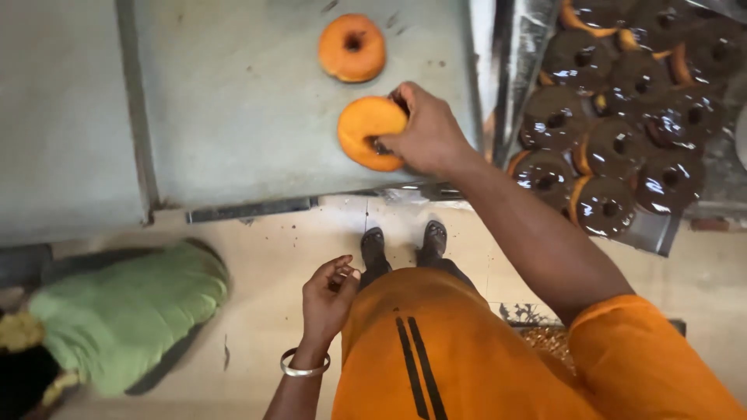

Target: Dip donuts into chocolate frosting and arrange them on a tray.

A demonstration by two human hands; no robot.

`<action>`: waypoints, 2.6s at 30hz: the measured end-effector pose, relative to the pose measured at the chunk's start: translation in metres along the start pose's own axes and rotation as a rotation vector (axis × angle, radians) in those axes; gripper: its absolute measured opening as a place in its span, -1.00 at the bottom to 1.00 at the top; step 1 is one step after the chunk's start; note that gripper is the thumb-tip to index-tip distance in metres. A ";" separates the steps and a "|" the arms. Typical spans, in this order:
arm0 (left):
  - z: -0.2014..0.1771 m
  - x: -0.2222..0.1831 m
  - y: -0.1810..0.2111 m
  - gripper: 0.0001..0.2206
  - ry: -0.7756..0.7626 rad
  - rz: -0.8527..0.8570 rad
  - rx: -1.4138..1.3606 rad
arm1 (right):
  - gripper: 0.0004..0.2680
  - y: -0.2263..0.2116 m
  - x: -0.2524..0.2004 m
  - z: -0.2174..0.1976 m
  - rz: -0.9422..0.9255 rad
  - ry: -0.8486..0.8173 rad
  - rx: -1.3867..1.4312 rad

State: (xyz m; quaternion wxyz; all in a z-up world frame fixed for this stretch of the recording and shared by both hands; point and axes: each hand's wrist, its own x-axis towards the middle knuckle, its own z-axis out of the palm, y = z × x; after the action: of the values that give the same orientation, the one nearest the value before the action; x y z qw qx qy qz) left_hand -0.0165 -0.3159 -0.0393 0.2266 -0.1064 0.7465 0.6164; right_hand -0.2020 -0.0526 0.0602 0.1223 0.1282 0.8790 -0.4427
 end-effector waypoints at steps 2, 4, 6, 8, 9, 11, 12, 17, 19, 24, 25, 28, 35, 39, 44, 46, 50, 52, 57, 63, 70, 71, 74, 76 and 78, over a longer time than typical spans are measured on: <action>0.007 0.008 0.010 -0.70 -0.052 0.014 0.033 | -0.55 0.014 -0.021 -0.018 0.021 0.044 0.153; 0.019 0.018 0.018 -0.70 -0.120 0.044 0.049 | -0.49 0.034 -0.046 -0.045 0.120 0.013 0.686; 0.026 0.029 0.015 -0.70 -0.194 0.067 0.036 | -0.43 0.059 -0.085 -0.088 0.089 0.007 0.995; 0.043 0.044 0.004 -0.69 -0.287 0.082 0.029 | -0.38 0.097 -0.129 -0.127 0.030 0.020 1.306; 0.053 0.054 -0.005 -0.69 -0.313 0.079 0.040 | -0.35 0.120 -0.150 -0.145 -0.051 0.002 1.390; 0.068 0.061 -0.007 -0.68 -0.381 0.086 0.060 | -0.31 0.156 -0.200 -0.176 -0.146 0.032 1.467; 0.076 0.061 -0.003 -0.67 -0.389 0.090 0.111 | -0.30 0.177 -0.224 -0.191 -0.183 0.084 1.423; 0.132 0.073 0.010 -0.65 -0.404 -0.052 0.301 | -0.51 0.244 -0.284 -0.312 -0.470 0.376 0.840; 0.162 0.073 0.021 -0.64 -0.393 -0.045 0.506 | -0.79 0.228 -0.289 -0.371 -0.401 0.729 0.170; 0.214 0.076 -0.020 -0.59 -0.350 -0.055 0.648 | -0.66 0.351 -0.241 -0.456 0.105 0.795 -0.139; 0.221 0.077 -0.030 -0.58 -0.343 -0.058 0.687 | -0.59 0.377 -0.225 -0.469 0.167 0.731 -0.583; 0.226 0.071 -0.085 -0.57 -0.286 -0.202 0.697 | -0.58 0.400 -0.194 -0.469 0.186 0.676 -0.571; 0.211 0.053 -0.181 -0.56 -0.201 -0.434 0.582 | -0.68 0.387 -0.179 -0.484 0.352 0.106 -0.859; 0.183 0.062 -0.230 -0.54 -0.081 -0.600 0.521 | -0.63 0.400 -0.159 -0.495 0.346 0.084 -0.809; 0.153 0.077 -0.270 -0.57 0.024 -0.704 0.308 | -0.46 0.385 -0.134 -0.486 0.463 0.007 -0.803; 0.143 0.083 -0.284 -0.67 0.036 -0.840 0.020 | -0.38 0.389 -0.130 -0.477 0.508 0.000 -0.822; 0.133 0.088 -0.305 -0.73 -0.180 -0.955 -0.495 | -0.41 0.394 -0.128 -0.472 0.439 0.004 -0.834; 0.138 0.081 -0.319 -0.68 -0.339 -0.652 -0.453 | -0.42 0.390 -0.126 -0.470 0.511 -0.008 -0.770; 0.174 0.071 -0.291 -0.68 -0.061 -0.737 -0.139 | -0.42 0.365 -0.127 -0.477 0.628 -0.087 -0.818; 0.166 0.078 -0.287 -0.70 -0.137 -0.670 -0.339 | -0.34 0.376 -0.135 -0.488 0.675 -0.146 -0.644; 0.144 0.099 -0.314 -0.66 -0.241 -0.696 -0.537 | -0.29 0.380 -0.146 -0.482 0.527 -0.070 -0.686; 0.149 0.091 -0.310 -0.66 -0.239 -0.697 -0.539 | -0.29 0.375 -0.148 -0.487 0.526 -0.073 -0.688; 0.157 0.078 -0.303 -0.67 0.008 -0.531 0.071 | -0.25 0.351 -0.156 -0.505 0.440 0.013 -0.671; 0.150 0.084 -0.307 -0.69 -0.086 -0.620 -0.328 | -0.28 0.327 -0.167 -0.520 0.517 0.099 -0.420; 0.148 0.089 -0.307 -0.67 -0.098 -0.718 -0.414 | -0.33 0.340 -0.179 -0.532 0.550 0.126 -0.345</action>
State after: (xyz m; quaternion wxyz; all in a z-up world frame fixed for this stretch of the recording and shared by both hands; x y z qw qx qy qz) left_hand 0.0713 -0.2290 -0.3694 0.4362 -0.3738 0.5106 0.6397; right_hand 0.0252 0.5529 0.1723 0.2028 0.3653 0.8792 -0.2290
